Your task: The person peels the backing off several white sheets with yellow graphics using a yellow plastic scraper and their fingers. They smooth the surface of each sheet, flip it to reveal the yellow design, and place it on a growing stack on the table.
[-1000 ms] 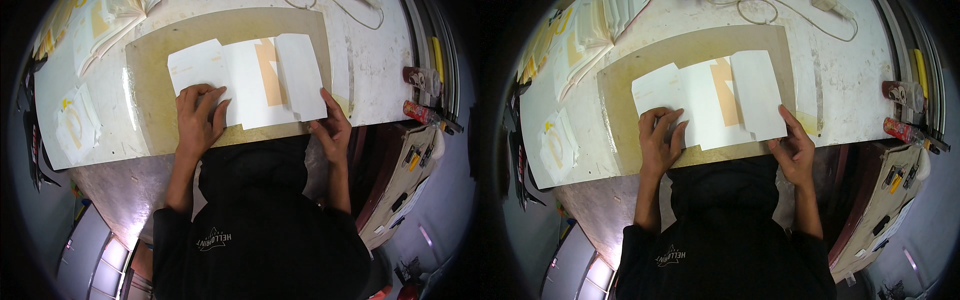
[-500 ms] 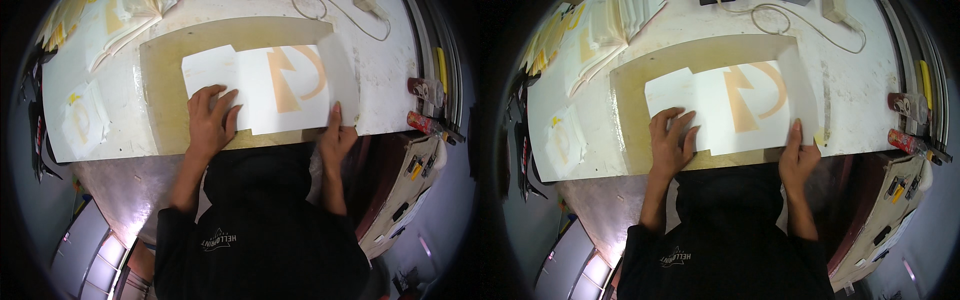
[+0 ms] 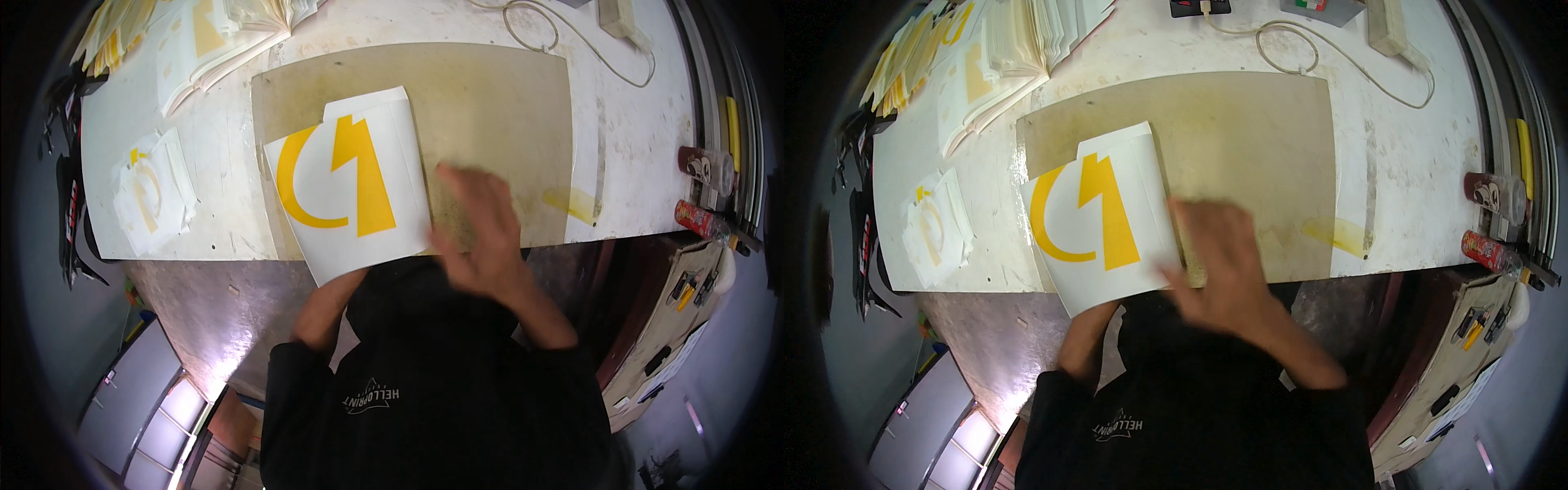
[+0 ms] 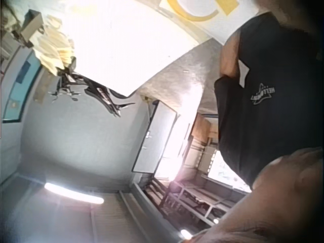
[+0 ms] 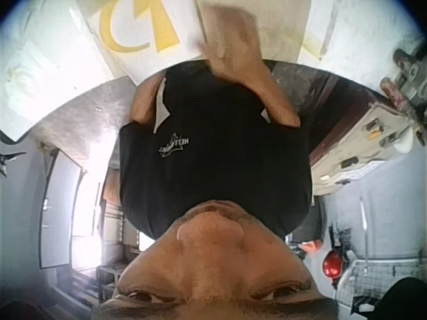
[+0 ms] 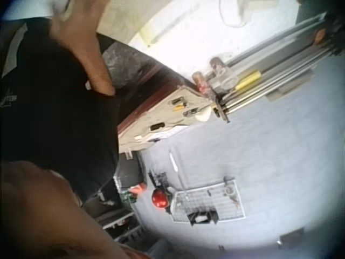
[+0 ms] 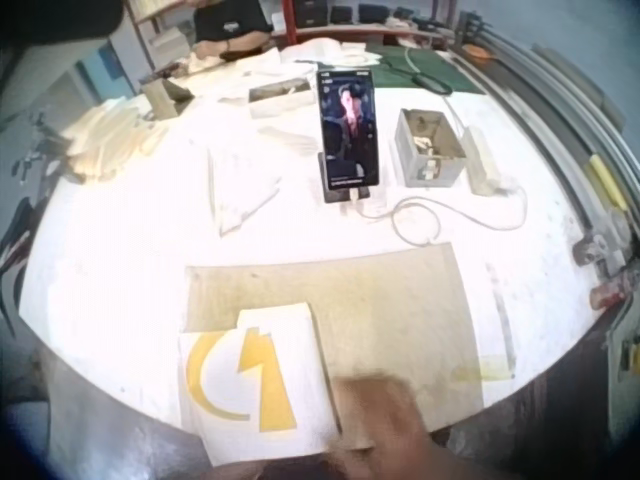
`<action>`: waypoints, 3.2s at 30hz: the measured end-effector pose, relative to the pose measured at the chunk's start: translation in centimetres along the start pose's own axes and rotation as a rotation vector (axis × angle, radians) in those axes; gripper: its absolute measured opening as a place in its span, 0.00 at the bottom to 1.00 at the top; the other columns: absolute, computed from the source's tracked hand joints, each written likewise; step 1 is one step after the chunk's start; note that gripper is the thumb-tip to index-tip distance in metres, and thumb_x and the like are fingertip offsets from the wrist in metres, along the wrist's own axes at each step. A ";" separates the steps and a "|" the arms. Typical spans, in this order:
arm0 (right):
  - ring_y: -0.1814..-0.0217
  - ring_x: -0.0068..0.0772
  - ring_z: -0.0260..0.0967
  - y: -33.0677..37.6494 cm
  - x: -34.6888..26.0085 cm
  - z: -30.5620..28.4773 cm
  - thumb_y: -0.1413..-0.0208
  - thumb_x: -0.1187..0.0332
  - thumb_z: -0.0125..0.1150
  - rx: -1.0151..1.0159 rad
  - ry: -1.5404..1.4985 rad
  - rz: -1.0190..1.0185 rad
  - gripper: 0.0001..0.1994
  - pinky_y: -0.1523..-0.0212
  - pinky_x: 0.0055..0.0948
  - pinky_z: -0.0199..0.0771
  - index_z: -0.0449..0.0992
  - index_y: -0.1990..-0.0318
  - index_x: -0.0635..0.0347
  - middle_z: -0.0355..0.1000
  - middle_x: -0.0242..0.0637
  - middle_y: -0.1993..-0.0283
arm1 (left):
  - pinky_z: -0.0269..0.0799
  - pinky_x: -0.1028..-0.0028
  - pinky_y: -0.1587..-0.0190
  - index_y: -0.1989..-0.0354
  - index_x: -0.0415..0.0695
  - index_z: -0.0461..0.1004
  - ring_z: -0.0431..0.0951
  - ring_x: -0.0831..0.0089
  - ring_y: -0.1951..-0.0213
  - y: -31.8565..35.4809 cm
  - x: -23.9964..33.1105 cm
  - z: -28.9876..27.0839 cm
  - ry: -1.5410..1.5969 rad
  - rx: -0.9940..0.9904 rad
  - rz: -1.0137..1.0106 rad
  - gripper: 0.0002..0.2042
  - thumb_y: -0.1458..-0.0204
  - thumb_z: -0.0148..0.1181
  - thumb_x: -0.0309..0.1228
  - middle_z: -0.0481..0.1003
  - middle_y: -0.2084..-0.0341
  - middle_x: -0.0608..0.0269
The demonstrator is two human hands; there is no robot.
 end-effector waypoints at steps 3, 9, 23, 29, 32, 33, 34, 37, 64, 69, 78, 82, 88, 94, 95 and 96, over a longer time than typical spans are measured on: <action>0.38 0.48 0.70 -2.5 4.0 1.5 0.40 0.68 0.66 0.073 0.183 0.000 0.20 0.37 0.47 0.63 0.77 0.41 0.64 0.75 0.45 0.38 | 0.51 0.49 0.26 0.35 0.41 0.73 0.60 0.48 0.27 -0.4 0.2 0.3 -0.002 0.011 -0.002 0.24 0.40 0.60 0.37 0.65 0.30 0.47; 0.37 0.45 0.68 -4.2 3.6 3.8 0.41 0.67 0.67 0.047 0.262 -0.077 0.19 0.36 0.46 0.59 0.79 0.43 0.61 0.74 0.38 0.37 | 0.51 0.50 0.26 0.35 0.41 0.72 0.60 0.49 0.27 -0.1 0.2 0.4 0.006 0.020 -0.026 0.25 0.39 0.59 0.37 0.65 0.30 0.47; 0.33 0.48 0.63 -4.5 3.8 5.7 0.43 0.59 0.70 -0.075 0.496 -0.077 0.22 0.36 0.57 0.59 0.79 0.43 0.59 0.71 0.35 0.33 | 0.50 0.50 0.25 0.33 0.41 0.70 0.60 0.50 0.26 -0.2 -0.3 0.6 0.034 0.038 -0.063 0.25 0.38 0.58 0.37 0.64 0.30 0.47; 0.28 0.51 0.60 -4.4 4.1 5.7 0.42 0.56 0.69 -0.098 0.506 -0.053 0.23 0.33 0.62 0.56 0.79 0.42 0.56 0.68 0.35 0.30 | 0.50 0.51 0.25 0.33 0.42 0.70 0.59 0.50 0.26 0.0 -0.3 0.4 0.033 0.047 -0.064 0.25 0.38 0.58 0.38 0.64 0.29 0.47; 0.26 0.52 0.58 -4.2 4.4 6.0 0.41 0.55 0.69 -0.113 0.489 -0.050 0.24 0.31 0.64 0.53 0.79 0.41 0.55 0.67 0.34 0.29 | 0.50 0.51 0.25 0.33 0.42 0.69 0.59 0.50 0.26 0.3 -0.3 0.3 0.033 0.047 -0.070 0.26 0.37 0.58 0.38 0.63 0.29 0.47; 0.26 0.52 0.57 -4.1 4.4 6.1 0.41 0.54 0.69 -0.113 0.484 -0.052 0.24 0.31 0.64 0.52 0.79 0.40 0.54 0.67 0.34 0.29 | 0.50 0.51 0.25 0.32 0.42 0.69 0.59 0.50 0.26 0.3 -0.2 0.3 0.030 0.051 -0.071 0.26 0.37 0.58 0.38 0.63 0.29 0.47; 0.25 0.52 0.57 -4.1 4.3 6.2 0.41 0.54 0.69 -0.112 0.481 -0.053 0.24 0.30 0.65 0.51 0.79 0.40 0.54 0.67 0.34 0.28 | 0.50 0.51 0.25 0.32 0.42 0.69 0.59 0.50 0.26 0.4 -0.3 0.2 0.029 0.055 -0.072 0.26 0.37 0.58 0.38 0.63 0.29 0.47; 0.24 0.52 0.55 -4.0 4.4 6.4 0.41 0.53 0.69 -0.121 0.495 -0.062 0.25 0.30 0.66 0.50 0.80 0.40 0.53 0.66 0.33 0.28 | 0.50 0.51 0.25 0.32 0.42 0.69 0.59 0.50 0.26 0.5 -0.3 0.2 0.026 0.056 -0.072 0.26 0.37 0.57 0.38 0.63 0.29 0.47; 0.22 0.47 0.53 -3.9 4.4 6.8 0.39 0.48 0.65 -0.174 0.532 -0.082 0.24 0.28 0.63 0.44 0.79 0.38 0.39 0.64 0.29 0.25 | 0.50 0.54 0.24 0.26 0.35 0.56 0.56 0.50 0.25 13.5 -17.0 -8.0 0.333 0.521 -0.889 0.30 0.32 0.53 0.35 0.58 0.27 0.41; 0.22 0.48 0.53 -4.0 4.4 6.6 0.40 0.48 0.67 -0.181 0.553 -0.077 0.25 0.28 0.63 0.43 0.77 0.36 0.38 0.63 0.30 0.25 | 0.53 0.54 0.26 0.31 0.31 0.63 0.63 0.48 0.29 17.9 -18.8 -15.4 0.176 0.911 -0.814 0.25 0.35 0.57 0.26 0.63 0.31 0.38; 0.24 0.49 0.56 -4.3 4.0 6.6 0.41 0.47 0.66 -0.179 0.560 -0.093 0.25 0.31 0.68 0.46 0.78 0.37 0.39 0.64 0.30 0.26 | 0.43 0.39 0.26 0.26 0.42 0.61 0.53 0.41 0.25 0.8 -2.4 -3.5 -0.051 -0.094 -0.181 0.35 0.38 0.60 0.46 0.54 0.25 0.39; 0.23 0.48 0.55 -4.2 4.2 6.7 0.41 0.47 0.66 -0.173 0.567 -0.089 0.25 0.31 0.69 0.45 0.78 0.37 0.38 0.64 0.30 0.26 | 0.37 0.35 0.27 0.25 0.46 0.61 0.50 0.41 0.24 0.8 -3.1 -2.3 -0.099 -0.104 -0.176 0.36 0.37 0.56 0.54 0.52 0.24 0.40; 0.22 0.47 0.54 -4.0 4.2 6.6 0.40 0.47 0.66 -0.168 0.562 -0.087 0.24 0.30 0.69 0.44 0.78 0.37 0.38 0.64 0.29 0.26 | 0.33 0.36 0.26 0.26 0.48 0.62 0.50 0.41 0.23 1.1 -3.5 -2.0 -0.086 -0.091 -0.187 0.36 0.37 0.55 0.55 0.53 0.24 0.41; 0.29 0.46 0.60 -4.4 3.7 5.9 0.41 0.53 0.67 -0.150 0.493 -0.093 0.19 0.31 0.65 0.47 0.81 0.42 0.39 0.69 0.27 0.31 | 0.32 0.29 0.29 0.26 0.51 0.64 0.51 0.44 0.23 1.6 -3.4 -2.2 -0.114 -0.079 -0.193 0.35 0.38 0.54 0.57 0.55 0.25 0.45; 0.31 0.45 0.62 -4.9 3.7 5.4 0.41 0.56 0.68 -0.141 0.470 -0.100 0.18 0.31 0.64 0.48 0.82 0.44 0.40 0.70 0.26 0.32 | 0.31 0.27 0.30 0.26 0.52 0.64 0.51 0.45 0.23 1.5 -3.3 -2.3 -0.132 -0.080 -0.198 0.35 0.38 0.54 0.58 0.55 0.25 0.46; 0.34 0.43 0.64 -5.3 3.8 5.0 0.42 0.59 0.69 -0.148 0.440 -0.125 0.16 0.31 0.63 0.49 0.83 0.46 0.41 0.72 0.25 0.35 | 0.29 0.28 0.29 0.26 0.51 0.63 0.51 0.45 0.24 1.4 -3.3 -2.3 -0.136 -0.082 -0.192 0.35 0.38 0.54 0.57 0.55 0.25 0.45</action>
Point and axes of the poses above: each hand's wrist, its own y-axis away from the middle knuckle, its own z-axis out of the palm, x = y × z, the point moved 10 cm from there along -y, towards the middle knuckle
